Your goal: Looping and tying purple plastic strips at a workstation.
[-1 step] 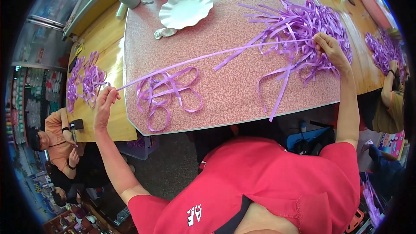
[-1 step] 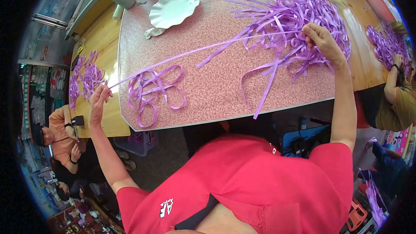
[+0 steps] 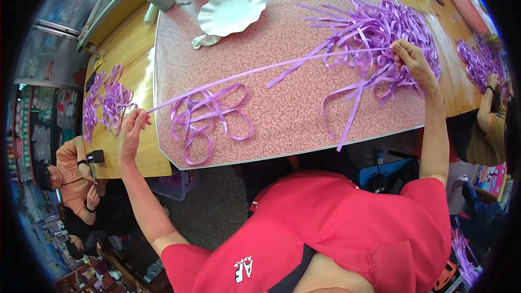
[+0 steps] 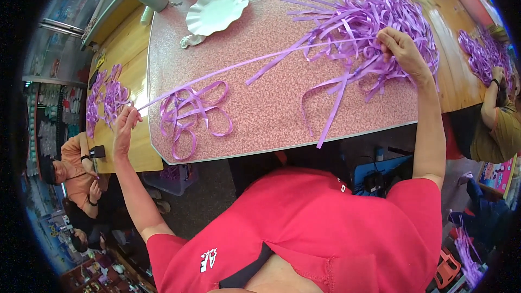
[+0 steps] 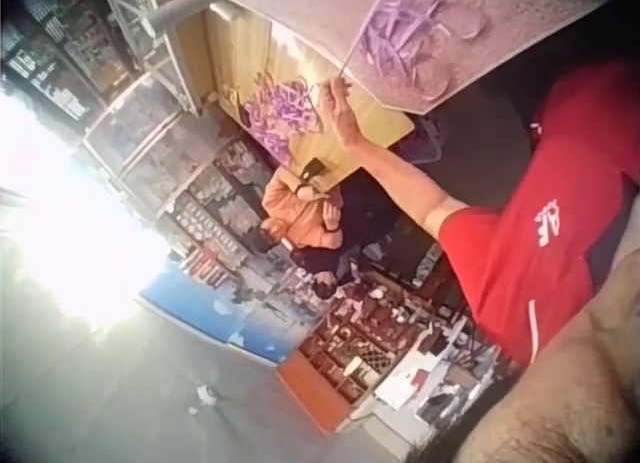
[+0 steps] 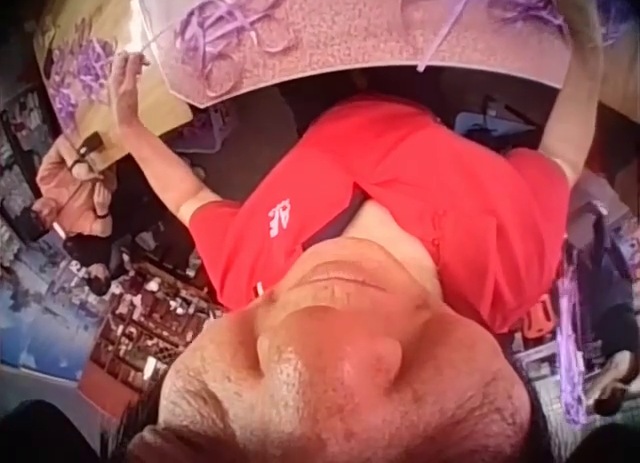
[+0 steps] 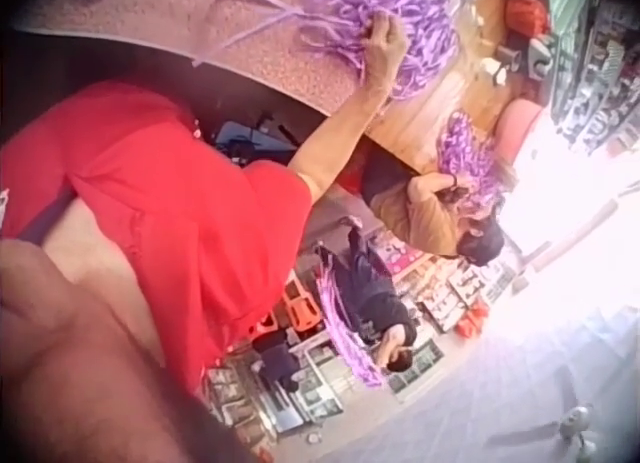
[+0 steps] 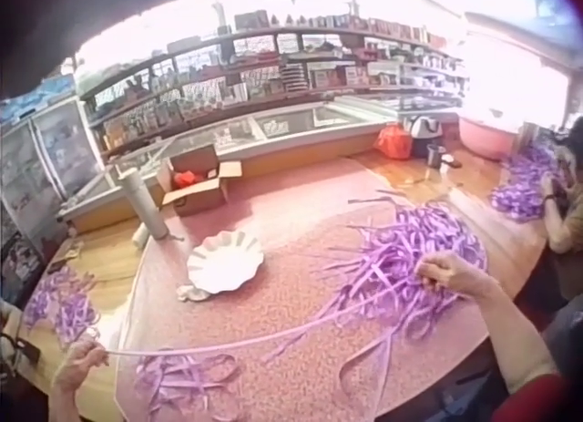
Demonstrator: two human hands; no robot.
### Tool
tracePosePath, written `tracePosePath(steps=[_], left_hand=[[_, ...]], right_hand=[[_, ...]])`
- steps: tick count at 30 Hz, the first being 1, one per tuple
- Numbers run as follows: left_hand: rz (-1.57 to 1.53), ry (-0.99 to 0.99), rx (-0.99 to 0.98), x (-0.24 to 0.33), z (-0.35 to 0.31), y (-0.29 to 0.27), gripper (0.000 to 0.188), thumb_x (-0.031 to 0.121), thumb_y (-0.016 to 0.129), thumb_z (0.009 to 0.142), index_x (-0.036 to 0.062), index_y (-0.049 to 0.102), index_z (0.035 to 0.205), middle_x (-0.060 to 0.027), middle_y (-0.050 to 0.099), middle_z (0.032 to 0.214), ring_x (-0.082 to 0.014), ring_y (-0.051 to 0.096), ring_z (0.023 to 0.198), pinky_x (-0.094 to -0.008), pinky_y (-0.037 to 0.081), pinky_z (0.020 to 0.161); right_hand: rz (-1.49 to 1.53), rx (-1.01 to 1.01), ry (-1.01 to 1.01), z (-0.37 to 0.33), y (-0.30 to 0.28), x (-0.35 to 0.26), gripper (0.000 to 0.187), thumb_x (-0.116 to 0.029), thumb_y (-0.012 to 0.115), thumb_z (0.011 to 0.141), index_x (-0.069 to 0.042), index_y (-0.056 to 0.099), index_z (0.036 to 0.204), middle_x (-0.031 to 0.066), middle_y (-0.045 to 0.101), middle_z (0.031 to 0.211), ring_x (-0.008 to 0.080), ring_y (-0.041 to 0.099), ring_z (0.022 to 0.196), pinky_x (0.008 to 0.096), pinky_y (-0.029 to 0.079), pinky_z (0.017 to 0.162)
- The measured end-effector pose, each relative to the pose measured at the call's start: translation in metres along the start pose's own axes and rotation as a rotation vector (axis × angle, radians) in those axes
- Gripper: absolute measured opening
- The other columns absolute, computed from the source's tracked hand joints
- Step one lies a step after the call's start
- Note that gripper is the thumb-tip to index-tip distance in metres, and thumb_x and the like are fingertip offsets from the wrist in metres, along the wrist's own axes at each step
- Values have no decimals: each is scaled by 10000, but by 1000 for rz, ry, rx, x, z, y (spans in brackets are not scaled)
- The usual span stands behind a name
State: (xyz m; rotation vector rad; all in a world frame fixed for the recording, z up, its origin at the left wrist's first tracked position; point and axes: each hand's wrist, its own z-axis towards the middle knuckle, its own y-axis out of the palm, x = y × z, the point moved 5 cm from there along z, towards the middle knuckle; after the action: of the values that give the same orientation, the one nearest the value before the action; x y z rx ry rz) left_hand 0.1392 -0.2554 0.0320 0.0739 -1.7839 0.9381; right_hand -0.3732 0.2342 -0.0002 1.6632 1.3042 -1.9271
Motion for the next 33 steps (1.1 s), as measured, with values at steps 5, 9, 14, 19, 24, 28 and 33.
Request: tracePosePath(steps=[5,9,14,19,24,28,33], left_hand=[[-92,-51,66,-33,9,6,253,298,590,1018,66,639,929,26,545,781,-59,463,732,-228,370,723],[-222,-69,75,-51,23,8,296,328,605,1007,39,649,960,15,536,775,-79,498,752,-248,391,753],[484,-78,399,-67,24,1,404,359,612,989,-18,608,1137,-92,607,971,-209,578,906,-338,431,886],[598,448,458,92,-3,94,243,213,564,1018,-1,624,1118,-117,664,1051,-233,624,981,-369,486,876],[-152,590,-634,179,-33,243,273,170,500,1026,9,692,1133,-155,706,1090,-264,652,1070,-394,484,959],[-463,519,-672,202,-45,325,501,341,437,1062,16,450,1443,-180,498,1425,-270,464,1349,-405,355,1123],[-1007,434,-525,213,-34,367,687,471,372,1064,33,202,1565,-167,265,1596,-268,274,1475,-381,246,1189]], right_hand=[[267,96,-83,-12,-2,-9,229,-245,601,1012,-39,690,1053,-34,576,753,53,540,652,194,453,597],[392,155,-17,-15,-9,0,241,-237,598,1012,-28,688,1092,-23,598,770,72,570,685,205,487,642],[498,121,-50,-21,18,-27,261,-231,581,1020,-11,680,1118,-4,614,805,89,596,709,235,527,668],[453,-121,-87,-40,68,-80,311,-230,552,1034,8,644,1213,20,633,860,105,631,760,254,557,711],[366,-141,-208,-53,101,-116,319,-199,570,1025,19,616,1252,33,641,879,99,630,783,250,530,743],[560,-148,-263,-68,128,-136,249,-145,614,1000,30,617,1177,46,646,889,110,634,805,259,526,739],[586,-47,-250,-84,139,-130,205,-90,612,992,40,622,1150,58,656,892,120,642,816,268,535,756]])
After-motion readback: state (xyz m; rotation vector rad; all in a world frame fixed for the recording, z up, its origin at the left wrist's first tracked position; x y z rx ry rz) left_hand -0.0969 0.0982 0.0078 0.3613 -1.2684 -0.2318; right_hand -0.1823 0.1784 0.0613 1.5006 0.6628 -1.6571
